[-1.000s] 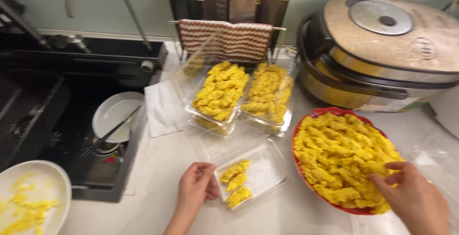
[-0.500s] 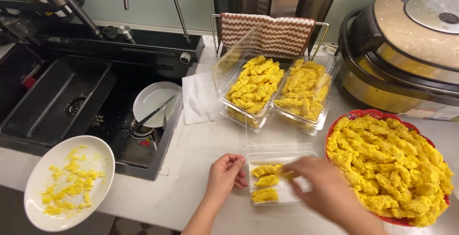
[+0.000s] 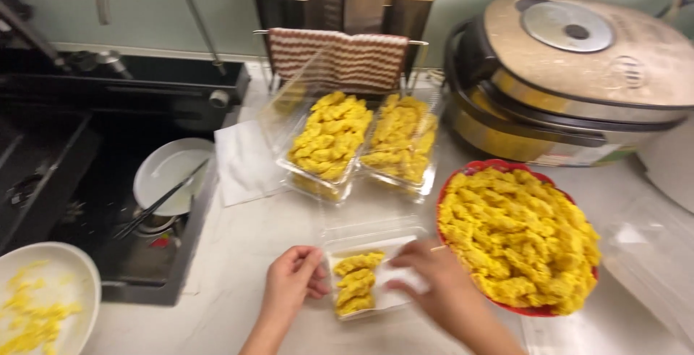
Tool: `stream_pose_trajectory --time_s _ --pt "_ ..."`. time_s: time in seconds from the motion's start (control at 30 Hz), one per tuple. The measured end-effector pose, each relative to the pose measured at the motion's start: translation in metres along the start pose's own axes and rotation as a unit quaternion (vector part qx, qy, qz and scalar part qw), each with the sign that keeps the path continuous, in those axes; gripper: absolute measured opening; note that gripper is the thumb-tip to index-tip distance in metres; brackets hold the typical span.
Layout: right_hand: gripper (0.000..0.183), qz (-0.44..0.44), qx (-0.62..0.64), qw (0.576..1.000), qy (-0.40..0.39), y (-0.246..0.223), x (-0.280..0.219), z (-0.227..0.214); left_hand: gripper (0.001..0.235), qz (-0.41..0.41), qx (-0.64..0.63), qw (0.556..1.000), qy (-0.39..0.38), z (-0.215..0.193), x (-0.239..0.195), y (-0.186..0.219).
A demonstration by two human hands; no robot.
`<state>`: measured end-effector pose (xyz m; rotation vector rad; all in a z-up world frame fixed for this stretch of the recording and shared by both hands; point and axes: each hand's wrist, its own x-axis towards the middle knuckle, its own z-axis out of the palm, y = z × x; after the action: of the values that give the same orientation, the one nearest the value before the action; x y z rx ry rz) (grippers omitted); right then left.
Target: Packing pieces of yellow food from a large plate into individual plastic containers.
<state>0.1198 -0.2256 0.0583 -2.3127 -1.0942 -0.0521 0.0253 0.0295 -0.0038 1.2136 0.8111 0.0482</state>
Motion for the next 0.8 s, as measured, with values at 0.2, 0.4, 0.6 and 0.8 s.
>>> stream_pose_trajectory --time_s 0.2,0.4,0.6,0.8 --pt "0.031 0.432 -0.131 0.887 0.095 0.053 -0.037 -0.129 0.02 -0.026 0.003 1.0 0.013 0.005 -0.017 0.021" --pt "0.068 0.534 -0.159 0.827 0.075 0.124 -0.063 -0.131 0.021 -0.024 -0.007 1.0 0.012 0.004 -0.011 0.015" --pt "0.044 0.421 -0.064 0.887 0.177 0.27 -0.12 -0.089 0.02 -0.007 -0.028 1.0 0.001 -0.002 0.003 -0.005" --pt "0.036 0.267 0.002 0.938 0.219 0.208 -0.041 -0.078 0.017 -0.016 -0.02 1.0 -0.006 -0.002 -0.006 0.008"
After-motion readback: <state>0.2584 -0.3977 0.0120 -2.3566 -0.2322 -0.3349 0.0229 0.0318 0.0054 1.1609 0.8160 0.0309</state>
